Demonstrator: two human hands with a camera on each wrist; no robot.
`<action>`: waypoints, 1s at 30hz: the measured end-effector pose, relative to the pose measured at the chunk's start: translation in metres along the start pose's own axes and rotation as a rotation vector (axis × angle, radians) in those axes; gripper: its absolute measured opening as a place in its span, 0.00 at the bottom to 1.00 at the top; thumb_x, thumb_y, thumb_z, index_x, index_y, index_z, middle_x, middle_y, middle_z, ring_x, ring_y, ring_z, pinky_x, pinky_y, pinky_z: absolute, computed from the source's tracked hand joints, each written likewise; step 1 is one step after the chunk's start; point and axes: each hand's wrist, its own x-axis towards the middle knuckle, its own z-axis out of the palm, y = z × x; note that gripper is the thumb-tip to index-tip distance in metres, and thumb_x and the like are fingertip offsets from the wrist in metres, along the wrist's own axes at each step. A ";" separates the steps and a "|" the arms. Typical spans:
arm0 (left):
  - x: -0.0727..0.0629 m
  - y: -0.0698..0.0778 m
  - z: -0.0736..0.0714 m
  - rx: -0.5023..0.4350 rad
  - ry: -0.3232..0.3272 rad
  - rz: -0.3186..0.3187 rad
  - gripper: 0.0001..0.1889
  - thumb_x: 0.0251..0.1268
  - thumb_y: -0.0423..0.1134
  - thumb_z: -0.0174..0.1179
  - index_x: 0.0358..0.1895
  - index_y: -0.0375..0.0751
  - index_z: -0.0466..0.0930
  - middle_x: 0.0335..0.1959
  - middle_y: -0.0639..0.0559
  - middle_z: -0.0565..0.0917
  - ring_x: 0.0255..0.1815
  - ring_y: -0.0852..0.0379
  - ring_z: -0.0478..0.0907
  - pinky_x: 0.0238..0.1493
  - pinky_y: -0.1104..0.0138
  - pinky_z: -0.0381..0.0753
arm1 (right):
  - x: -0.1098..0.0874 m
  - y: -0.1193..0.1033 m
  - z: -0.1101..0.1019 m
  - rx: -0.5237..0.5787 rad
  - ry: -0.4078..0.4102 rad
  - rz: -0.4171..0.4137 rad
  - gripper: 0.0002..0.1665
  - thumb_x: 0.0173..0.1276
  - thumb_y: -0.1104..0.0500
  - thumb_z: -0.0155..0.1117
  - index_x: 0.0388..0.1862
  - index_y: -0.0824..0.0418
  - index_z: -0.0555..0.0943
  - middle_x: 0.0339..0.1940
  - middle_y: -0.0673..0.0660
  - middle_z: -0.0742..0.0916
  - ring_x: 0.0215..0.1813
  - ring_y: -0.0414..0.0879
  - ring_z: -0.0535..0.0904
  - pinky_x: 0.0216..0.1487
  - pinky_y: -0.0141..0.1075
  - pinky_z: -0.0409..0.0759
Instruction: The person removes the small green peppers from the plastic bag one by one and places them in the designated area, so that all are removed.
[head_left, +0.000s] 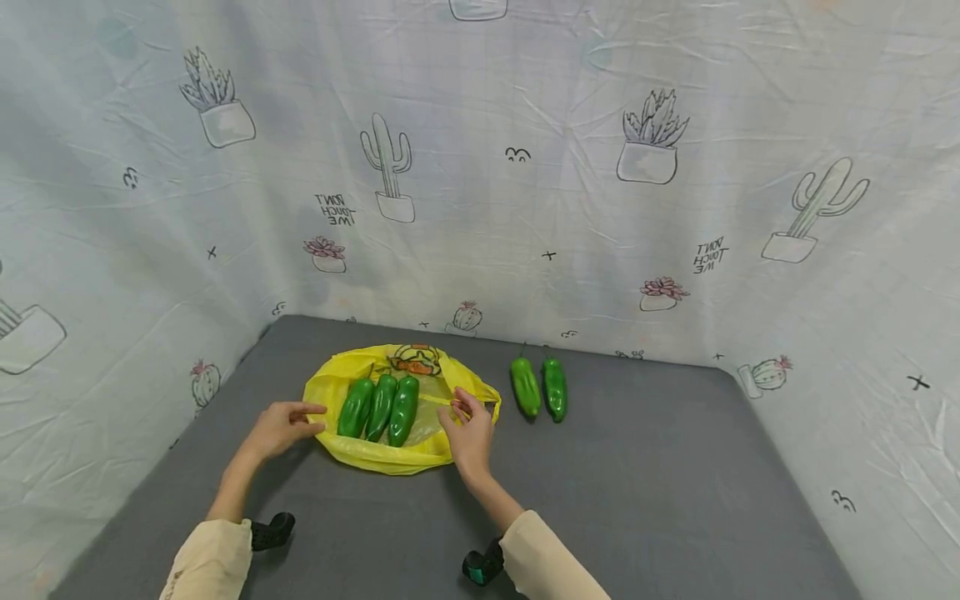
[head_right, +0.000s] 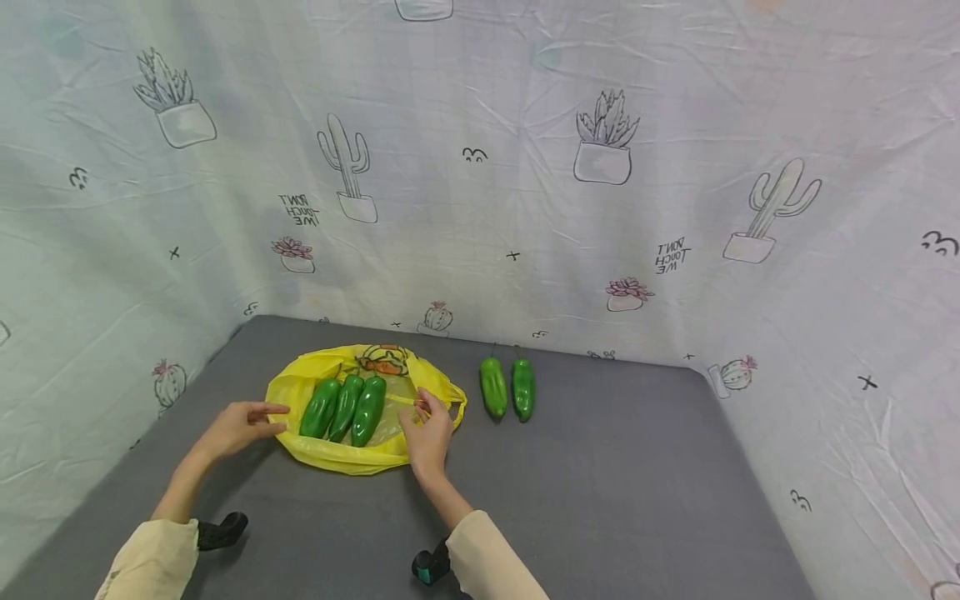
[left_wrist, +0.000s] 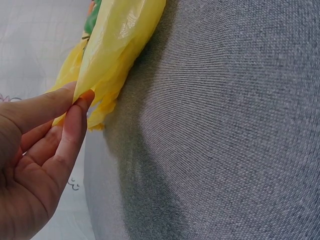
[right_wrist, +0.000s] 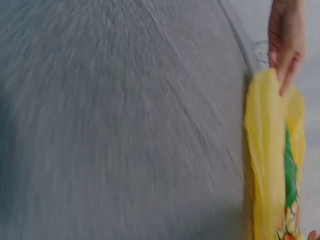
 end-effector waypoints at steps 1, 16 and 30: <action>0.000 0.000 0.000 -0.004 0.000 0.004 0.20 0.64 0.36 0.62 0.53 0.24 0.78 0.31 0.45 0.82 0.27 0.56 0.71 0.27 0.63 0.70 | -0.002 0.001 0.005 -0.008 -0.008 0.002 0.24 0.60 0.70 0.68 0.56 0.74 0.77 0.51 0.69 0.80 0.51 0.60 0.78 0.53 0.43 0.77; 0.001 0.001 0.002 -0.014 0.014 0.003 0.19 0.64 0.37 0.63 0.53 0.24 0.78 0.30 0.46 0.82 0.25 0.56 0.70 0.26 0.64 0.69 | -0.016 0.011 0.066 -0.162 -0.089 -0.032 0.31 0.55 0.65 0.74 0.57 0.75 0.77 0.50 0.66 0.78 0.47 0.57 0.77 0.47 0.44 0.78; -0.002 -0.001 0.000 -0.017 0.012 -0.004 0.19 0.64 0.36 0.63 0.53 0.24 0.78 0.30 0.46 0.81 0.27 0.55 0.71 0.26 0.63 0.70 | -0.018 0.009 0.081 -0.325 -0.035 0.012 0.36 0.51 0.76 0.70 0.62 0.76 0.71 0.56 0.69 0.75 0.58 0.62 0.72 0.55 0.50 0.73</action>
